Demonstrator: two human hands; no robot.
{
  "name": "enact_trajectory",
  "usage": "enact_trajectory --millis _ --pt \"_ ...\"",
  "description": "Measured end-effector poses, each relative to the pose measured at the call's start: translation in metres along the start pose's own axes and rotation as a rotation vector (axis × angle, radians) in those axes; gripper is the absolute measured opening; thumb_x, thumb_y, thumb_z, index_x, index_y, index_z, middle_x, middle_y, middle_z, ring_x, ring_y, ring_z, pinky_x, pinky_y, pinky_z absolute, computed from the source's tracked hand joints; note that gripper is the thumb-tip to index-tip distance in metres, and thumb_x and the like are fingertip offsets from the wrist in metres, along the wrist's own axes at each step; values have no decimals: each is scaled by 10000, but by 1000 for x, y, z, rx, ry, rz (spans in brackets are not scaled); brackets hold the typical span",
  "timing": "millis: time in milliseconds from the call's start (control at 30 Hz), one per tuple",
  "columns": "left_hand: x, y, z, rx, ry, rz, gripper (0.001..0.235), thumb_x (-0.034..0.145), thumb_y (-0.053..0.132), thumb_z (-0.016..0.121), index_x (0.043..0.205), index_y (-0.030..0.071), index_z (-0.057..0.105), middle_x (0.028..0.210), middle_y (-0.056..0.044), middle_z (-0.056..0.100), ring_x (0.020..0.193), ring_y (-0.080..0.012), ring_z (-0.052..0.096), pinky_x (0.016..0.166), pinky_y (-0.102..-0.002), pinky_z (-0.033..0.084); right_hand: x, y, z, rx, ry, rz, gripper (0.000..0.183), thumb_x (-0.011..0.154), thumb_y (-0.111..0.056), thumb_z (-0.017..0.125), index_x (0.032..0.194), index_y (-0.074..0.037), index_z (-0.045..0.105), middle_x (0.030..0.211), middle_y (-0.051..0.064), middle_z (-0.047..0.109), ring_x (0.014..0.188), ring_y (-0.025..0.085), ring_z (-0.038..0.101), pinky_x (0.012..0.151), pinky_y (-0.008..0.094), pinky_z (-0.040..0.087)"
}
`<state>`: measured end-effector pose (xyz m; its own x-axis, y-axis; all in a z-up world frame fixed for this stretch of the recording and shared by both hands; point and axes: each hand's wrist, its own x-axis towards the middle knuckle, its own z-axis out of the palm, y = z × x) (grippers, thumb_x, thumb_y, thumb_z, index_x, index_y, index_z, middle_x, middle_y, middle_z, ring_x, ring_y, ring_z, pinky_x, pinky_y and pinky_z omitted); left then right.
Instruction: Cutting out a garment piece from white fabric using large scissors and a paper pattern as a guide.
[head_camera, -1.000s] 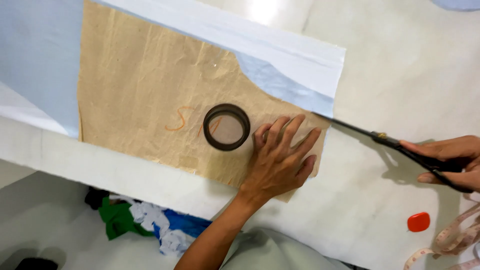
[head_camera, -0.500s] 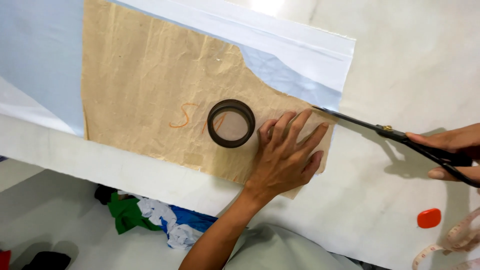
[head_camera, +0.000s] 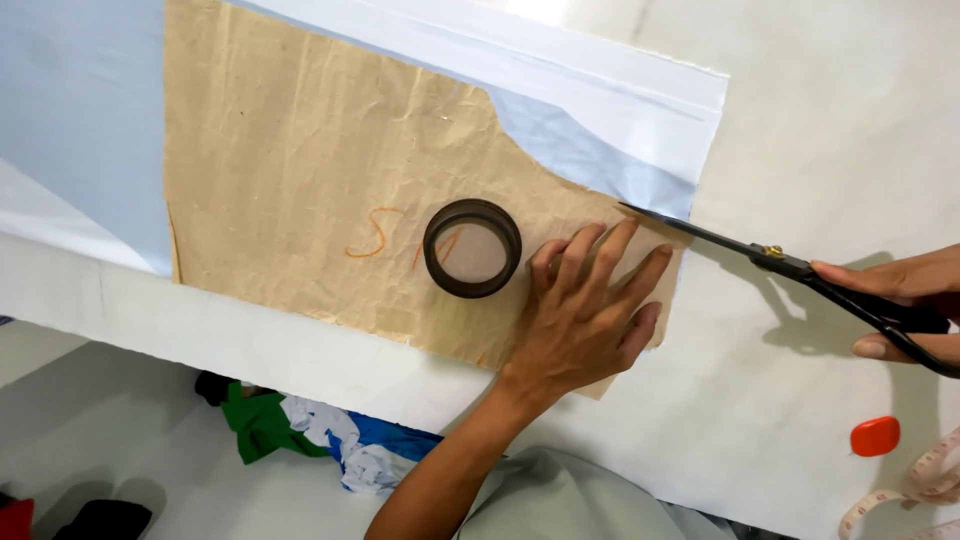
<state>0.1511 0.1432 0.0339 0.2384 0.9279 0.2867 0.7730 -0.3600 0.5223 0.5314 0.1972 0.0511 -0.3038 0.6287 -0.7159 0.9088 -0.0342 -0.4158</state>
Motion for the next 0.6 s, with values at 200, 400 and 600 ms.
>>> enact_trajectory --millis 200,400,600 --pt "-4 0 3 -8 1 -12 359 926 267 642 1272 184 691 1407 -116 591 1273 -307 575 1015 -476 407 2 19 16 8 -4 8 893 577 -147 937 1419 -316 691 763 -14 845 514 128 643 493 262 507" --pt "-1 0 0 17 -3 -6 357 934 270 622 1274 188 688 1384 -104 597 1240 -297 587 1008 -464 415 3 -13 9 140 30 -45 887 568 -123 913 1416 -268 700 705 8 826 473 155 477 438 282 383" --pt "-1 -1 -1 32 -36 2 352 989 296 552 1303 198 676 1401 -109 599 1247 -291 586 1031 -461 391 5 -57 4 202 62 45 799 557 18 914 1312 -182 746 1137 60 850 551 164 508 433 263 412"
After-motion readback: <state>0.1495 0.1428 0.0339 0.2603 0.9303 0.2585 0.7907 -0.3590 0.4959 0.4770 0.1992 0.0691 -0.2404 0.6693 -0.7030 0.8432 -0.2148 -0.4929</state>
